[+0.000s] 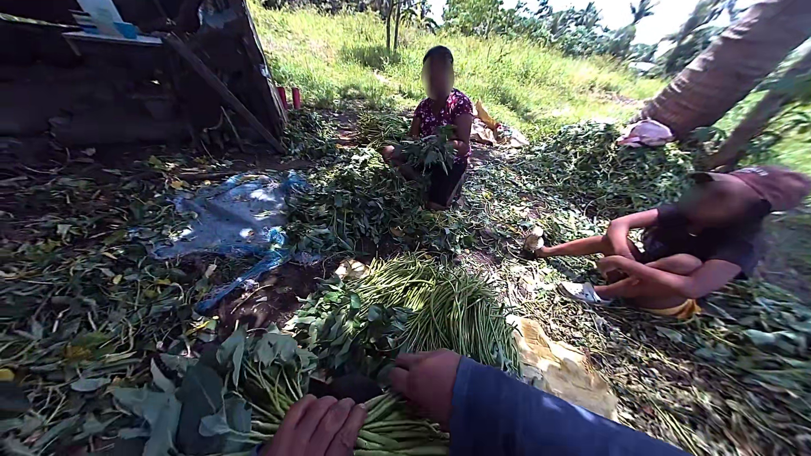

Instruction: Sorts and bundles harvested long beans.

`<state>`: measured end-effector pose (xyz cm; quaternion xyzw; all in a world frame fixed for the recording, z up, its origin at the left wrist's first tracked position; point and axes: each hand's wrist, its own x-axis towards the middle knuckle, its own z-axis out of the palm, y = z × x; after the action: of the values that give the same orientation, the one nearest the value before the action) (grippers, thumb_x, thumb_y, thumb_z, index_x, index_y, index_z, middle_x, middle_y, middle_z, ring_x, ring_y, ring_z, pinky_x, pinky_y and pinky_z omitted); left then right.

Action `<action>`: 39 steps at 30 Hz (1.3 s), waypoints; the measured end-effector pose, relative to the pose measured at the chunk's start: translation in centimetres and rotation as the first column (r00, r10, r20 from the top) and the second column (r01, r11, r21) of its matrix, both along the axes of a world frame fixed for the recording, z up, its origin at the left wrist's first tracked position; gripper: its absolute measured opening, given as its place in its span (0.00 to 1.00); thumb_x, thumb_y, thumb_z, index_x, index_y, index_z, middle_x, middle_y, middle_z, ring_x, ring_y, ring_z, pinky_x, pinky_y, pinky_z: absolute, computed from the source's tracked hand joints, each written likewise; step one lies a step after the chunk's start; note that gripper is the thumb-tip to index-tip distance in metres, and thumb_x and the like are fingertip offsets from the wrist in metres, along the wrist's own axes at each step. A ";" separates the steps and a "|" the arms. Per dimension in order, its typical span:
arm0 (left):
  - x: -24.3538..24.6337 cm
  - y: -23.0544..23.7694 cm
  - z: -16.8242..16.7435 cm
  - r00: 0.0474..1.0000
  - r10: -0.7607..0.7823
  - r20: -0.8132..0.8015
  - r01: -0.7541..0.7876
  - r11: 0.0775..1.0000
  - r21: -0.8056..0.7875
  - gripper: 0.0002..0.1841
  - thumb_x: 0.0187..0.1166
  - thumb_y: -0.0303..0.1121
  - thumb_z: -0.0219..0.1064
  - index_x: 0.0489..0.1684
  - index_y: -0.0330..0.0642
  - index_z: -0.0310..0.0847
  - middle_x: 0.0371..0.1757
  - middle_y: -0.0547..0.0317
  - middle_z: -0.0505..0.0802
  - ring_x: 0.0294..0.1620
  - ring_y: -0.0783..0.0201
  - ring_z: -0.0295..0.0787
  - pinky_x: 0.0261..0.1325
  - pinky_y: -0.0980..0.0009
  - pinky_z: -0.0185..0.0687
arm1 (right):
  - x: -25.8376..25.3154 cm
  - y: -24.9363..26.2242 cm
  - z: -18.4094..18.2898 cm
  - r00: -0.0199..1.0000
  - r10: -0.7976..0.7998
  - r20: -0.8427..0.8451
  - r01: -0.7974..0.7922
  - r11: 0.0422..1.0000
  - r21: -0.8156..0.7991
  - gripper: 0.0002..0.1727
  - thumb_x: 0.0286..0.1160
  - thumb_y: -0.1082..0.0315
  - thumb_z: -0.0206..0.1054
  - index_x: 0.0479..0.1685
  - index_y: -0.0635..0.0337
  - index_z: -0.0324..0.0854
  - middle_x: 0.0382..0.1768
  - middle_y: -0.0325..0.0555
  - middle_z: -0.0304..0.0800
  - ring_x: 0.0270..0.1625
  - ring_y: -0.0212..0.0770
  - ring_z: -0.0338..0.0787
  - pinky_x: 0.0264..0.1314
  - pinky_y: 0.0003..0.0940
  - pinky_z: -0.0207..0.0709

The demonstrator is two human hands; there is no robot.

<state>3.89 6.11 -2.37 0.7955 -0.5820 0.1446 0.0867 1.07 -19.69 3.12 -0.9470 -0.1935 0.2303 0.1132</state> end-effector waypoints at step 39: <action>-0.3 -4.4 4.9 0.685 0.583 -0.438 -0.331 0.783 0.526 0.49 0.58 0.50 0.84 0.81 0.35 0.69 0.77 0.31 0.78 0.78 0.31 0.75 0.67 0.38 0.81 | -4.7 -3.6 -7.5 0.727 -0.071 0.683 0.011 0.996 0.092 0.58 0.43 0.51 0.88 0.87 0.53 0.66 0.83 0.50 0.76 0.85 0.56 0.74 0.85 0.67 0.63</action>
<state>3.60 1.69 2.57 0.9218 -0.3208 -0.2111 0.0525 -3.66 -23.33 -4.36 -0.9637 -0.2099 -0.1456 0.0773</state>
